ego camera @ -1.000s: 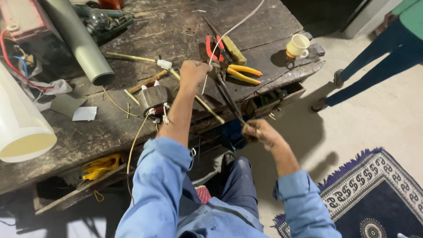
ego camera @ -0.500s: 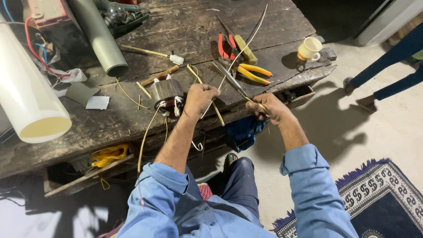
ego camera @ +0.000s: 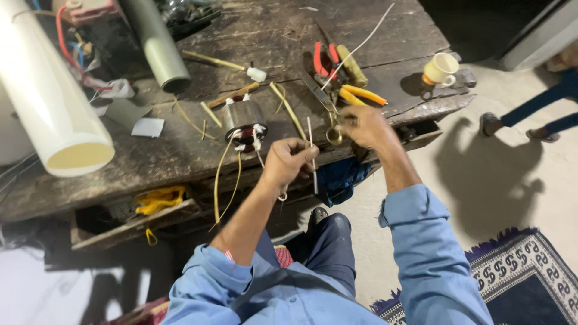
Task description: The person sits on the floor and winds white insulated wire around a cylindrical motor core, forming loops and securing them to the terminals. They repeatedly wrap, twist, and adjust the wire ends by hand.
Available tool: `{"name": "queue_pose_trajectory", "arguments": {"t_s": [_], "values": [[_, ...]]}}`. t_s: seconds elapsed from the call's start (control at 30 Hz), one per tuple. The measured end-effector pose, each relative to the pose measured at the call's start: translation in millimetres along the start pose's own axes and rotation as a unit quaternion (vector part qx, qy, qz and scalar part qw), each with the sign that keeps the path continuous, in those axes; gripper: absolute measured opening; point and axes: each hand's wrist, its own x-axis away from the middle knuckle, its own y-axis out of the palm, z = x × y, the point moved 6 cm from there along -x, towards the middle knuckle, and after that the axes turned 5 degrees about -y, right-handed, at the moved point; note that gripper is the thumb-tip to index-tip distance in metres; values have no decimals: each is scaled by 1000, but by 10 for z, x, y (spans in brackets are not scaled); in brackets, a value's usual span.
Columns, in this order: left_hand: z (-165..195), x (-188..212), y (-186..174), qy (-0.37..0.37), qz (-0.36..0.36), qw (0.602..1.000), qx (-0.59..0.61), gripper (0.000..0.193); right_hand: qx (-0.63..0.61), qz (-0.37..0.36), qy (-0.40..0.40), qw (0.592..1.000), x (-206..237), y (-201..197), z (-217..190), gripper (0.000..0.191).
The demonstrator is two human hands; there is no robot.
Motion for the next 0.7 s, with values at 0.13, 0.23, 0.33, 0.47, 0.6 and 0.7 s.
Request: {"name": "queue_pose_trajectory", "arguments": {"t_s": [0.13,0.23,0.33,0.47,0.6,0.7], "values": [[-138,464,-183,84,49,995,9,8,7,14,-233,972,451,89,-700,31],[-95,872,-339,247,43,967,-47,6,-71,-108,-207,970,931,559,-1051,36],[-175,1106,-457,224,16,974,28,7,-138,-99,-150,974,1121,804,-1238,22],[-45,1390,-613,242,85,966,-31,14,-149,-98,-146,973,1231,892,-1422,14],[440,1709,-931,375,224,899,-21,36,-221,31,-194,955,1351,493,-1599,7],[870,1972,-861,494,238,824,-144,29,-268,134,-261,918,1493,214,-1832,10]]}}
